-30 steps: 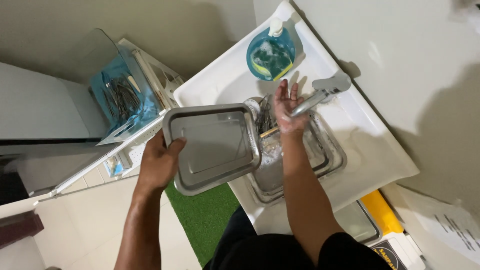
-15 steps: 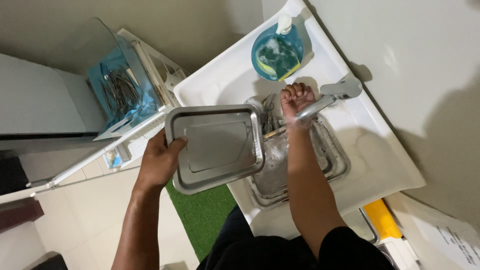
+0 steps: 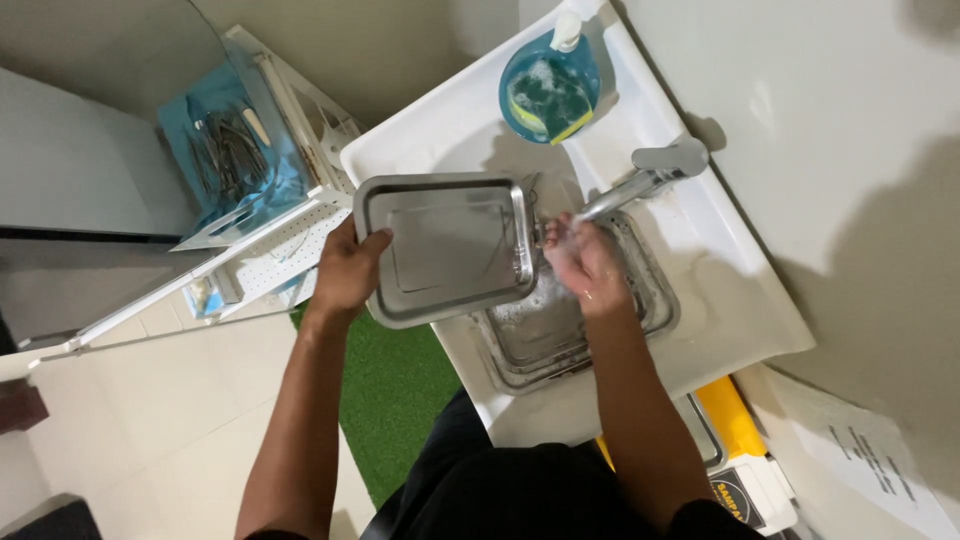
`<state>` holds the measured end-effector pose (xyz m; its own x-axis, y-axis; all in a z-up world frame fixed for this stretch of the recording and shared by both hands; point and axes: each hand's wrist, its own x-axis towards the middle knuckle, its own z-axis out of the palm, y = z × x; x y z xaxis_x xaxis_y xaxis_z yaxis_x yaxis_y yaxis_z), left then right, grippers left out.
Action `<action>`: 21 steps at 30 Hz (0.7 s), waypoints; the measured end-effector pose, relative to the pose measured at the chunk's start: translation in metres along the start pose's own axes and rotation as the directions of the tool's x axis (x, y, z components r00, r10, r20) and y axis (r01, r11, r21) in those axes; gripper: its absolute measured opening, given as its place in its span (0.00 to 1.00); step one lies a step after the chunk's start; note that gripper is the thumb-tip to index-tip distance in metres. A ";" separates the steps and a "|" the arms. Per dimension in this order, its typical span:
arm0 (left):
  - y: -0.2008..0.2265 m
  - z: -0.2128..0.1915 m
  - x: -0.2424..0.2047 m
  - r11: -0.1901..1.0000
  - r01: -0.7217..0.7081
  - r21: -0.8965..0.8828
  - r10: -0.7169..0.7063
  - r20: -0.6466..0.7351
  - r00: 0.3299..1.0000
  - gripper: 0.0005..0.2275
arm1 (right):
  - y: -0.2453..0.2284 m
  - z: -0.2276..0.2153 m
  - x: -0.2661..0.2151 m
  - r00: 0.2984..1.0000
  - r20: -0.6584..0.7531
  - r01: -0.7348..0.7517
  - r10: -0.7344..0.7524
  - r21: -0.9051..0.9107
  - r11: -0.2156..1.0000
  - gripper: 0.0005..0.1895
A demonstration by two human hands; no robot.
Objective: Wash metal dental impression trays in a sink with soap and water.
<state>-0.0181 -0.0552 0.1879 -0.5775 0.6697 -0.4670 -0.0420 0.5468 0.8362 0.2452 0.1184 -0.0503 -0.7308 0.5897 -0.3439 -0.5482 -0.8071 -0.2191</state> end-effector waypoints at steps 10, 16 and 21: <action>-0.082 0.055 0.086 0.966 -0.009 -0.257 0.060 0.191 0.980 0.16 | -0.043 -0.024 -0.056 0.897 -0.341 -0.059 -0.282 -0.724 0.687 0.17; -0.089 0.075 0.103 0.921 0.180 -0.344 -0.088 0.267 0.960 0.17 | -0.042 -0.029 -0.057 0.886 -0.183 0.011 -0.425 -0.910 0.414 0.13; -0.094 0.083 0.109 0.939 0.138 -0.316 -0.055 0.258 0.964 0.17 | -0.046 -0.010 -0.064 0.900 -0.266 -0.006 -0.347 -0.800 0.599 0.11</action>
<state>-0.0099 0.0084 0.0347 -0.3442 0.7454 -0.5709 -0.3766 0.4474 0.8112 0.3216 0.1175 -0.0271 -0.3593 0.8026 -0.4762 0.0012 -0.5099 -0.8602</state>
